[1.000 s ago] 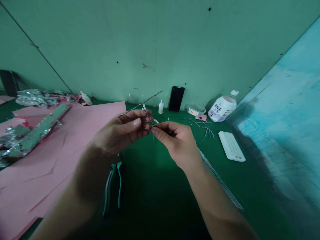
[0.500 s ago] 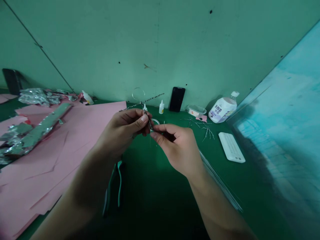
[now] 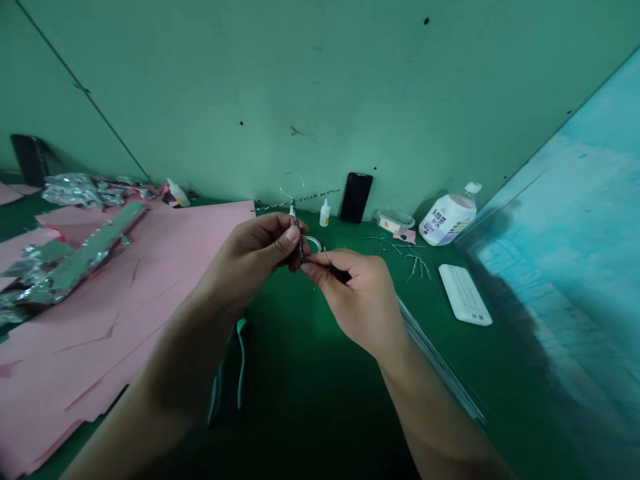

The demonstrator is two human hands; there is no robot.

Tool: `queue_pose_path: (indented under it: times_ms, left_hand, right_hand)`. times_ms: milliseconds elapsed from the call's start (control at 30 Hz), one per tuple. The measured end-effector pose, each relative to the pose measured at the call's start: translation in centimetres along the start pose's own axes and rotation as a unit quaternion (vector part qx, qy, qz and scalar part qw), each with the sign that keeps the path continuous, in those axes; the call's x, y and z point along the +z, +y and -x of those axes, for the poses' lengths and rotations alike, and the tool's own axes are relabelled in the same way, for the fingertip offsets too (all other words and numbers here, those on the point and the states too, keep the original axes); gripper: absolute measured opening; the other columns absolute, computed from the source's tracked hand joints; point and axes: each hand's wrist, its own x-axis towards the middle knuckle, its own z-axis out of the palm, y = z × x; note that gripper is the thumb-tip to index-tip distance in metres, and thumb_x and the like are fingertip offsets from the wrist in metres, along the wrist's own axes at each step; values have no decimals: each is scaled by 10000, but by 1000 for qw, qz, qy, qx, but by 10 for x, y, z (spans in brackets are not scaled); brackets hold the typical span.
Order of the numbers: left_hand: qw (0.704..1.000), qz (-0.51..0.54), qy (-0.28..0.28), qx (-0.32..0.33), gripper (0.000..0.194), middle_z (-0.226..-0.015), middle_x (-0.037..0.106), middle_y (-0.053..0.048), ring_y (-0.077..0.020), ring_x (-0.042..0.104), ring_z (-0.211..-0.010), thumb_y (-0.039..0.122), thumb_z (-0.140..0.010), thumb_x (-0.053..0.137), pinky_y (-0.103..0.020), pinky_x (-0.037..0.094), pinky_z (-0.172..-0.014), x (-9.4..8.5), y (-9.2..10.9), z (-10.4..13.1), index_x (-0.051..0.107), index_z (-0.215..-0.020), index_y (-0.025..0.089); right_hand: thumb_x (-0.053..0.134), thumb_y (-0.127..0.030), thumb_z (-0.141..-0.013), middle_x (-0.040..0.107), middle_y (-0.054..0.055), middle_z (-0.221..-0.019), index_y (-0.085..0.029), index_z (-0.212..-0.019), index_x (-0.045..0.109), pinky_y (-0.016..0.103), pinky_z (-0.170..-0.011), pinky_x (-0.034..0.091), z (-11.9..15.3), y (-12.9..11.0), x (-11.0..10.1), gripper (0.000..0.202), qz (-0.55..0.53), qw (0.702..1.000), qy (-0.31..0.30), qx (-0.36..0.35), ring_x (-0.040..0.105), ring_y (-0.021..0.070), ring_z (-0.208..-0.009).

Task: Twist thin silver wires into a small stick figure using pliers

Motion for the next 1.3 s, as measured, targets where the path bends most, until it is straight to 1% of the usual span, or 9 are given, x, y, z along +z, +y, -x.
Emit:
queue_pose_path:
  times_ms: [233, 467, 667, 800, 867, 967, 1033, 1167, 1300]
  left_hand:
    - [1000, -12, -7, 3, 122, -696, 599, -6, -85, 527, -591, 250, -934, 587, -209, 447, -571, 1, -1, 0, 626, -917, 135]
    - [1000, -5, 2, -2, 141, -693, 606, -2, -75, 512, -562, 271, -918, 614, -207, 437, -546, 2, 1, 1, 619, -869, 138]
    - [1000, -27, 12, 6, 186, -670, 582, 8, -80, 522, -574, 314, -907, 641, -210, 432, -547, 3, 4, 2, 629, -834, 143]
    - [999, -38, 23, 22, 168, -669, 576, 19, -65, 512, -579, 285, -899, 659, -185, 412, -541, 2, 7, 1, 648, -811, 142]
    - [998, -45, 26, 27, 178, -673, 590, 16, -59, 516, -584, 263, -902, 655, -175, 408, -542, 2, 8, 1, 650, -773, 140]
    - [998, -49, 34, 23, 190, -668, 605, 13, -60, 521, -586, 256, -899, 660, -172, 418, -550, 1, 9, 1, 659, -749, 138]
    - [998, -53, 39, 19, 175, -675, 616, 9, -67, 532, -601, 271, -884, 680, -177, 432, -565, 1, 8, 1, 678, -770, 138]
    - [997, -64, 45, 7, 186, -675, 616, 5, -86, 549, -633, 315, -853, 712, -196, 449, -587, 1, 6, 2, 706, -793, 139]
    - [997, -69, 38, -8, 214, -667, 615, 0, -99, 549, -632, 357, -834, 726, -220, 449, -590, 3, 5, 3, 733, -814, 144]
  right_hand:
    - [711, -268, -864, 788, -19, -854, -317, -967, 803, 226, -645, 532, 0, -1, 1, 147, -3, 999, -18, 36, 703, 134, -767]
    - [682, -326, -887, 762, -7, -781, -317, -966, 804, 241, -596, 506, -2, 2, -1, 146, -13, 998, -46, 46, 664, 134, -696]
    - [640, -363, -919, 743, 12, -859, -297, -1029, 781, 258, -665, 524, -5, 10, -1, 191, -39, 994, -87, 60, 675, 149, -794]
    - [569, -411, -957, 696, 22, -827, -264, -1111, 746, 273, -666, 503, -6, 11, -5, 277, -14, 997, -62, 44, 632, 145, -753]
    - [526, -417, -978, 685, 32, -878, -252, -1138, 730, 276, -673, 489, -6, 9, -9, 307, 2, 998, -49, 24, 604, 138, -748]
    - [496, -374, -999, 671, 42, -988, -243, -1144, 721, 268, -687, 473, -4, 4, -11, 299, 30, 998, -49, -17, 592, 133, -798]
    - [515, -343, -993, 663, 37, -987, -242, -1131, 725, 257, -663, 465, -2, 1, -10, 271, 50, 997, -53, -39, 594, 128, -802]
    - [614, -330, -937, 650, 8, -813, -234, -1003, 768, 242, -527, 412, 1, -2, -4, 193, 64, 997, -31, -35, 574, 113, -678]
    - [682, -311, -887, 634, -9, -704, -215, -890, 779, 237, -503, 402, 2, -2, 1, 137, 41, 999, 9, -12, 548, 103, -613]
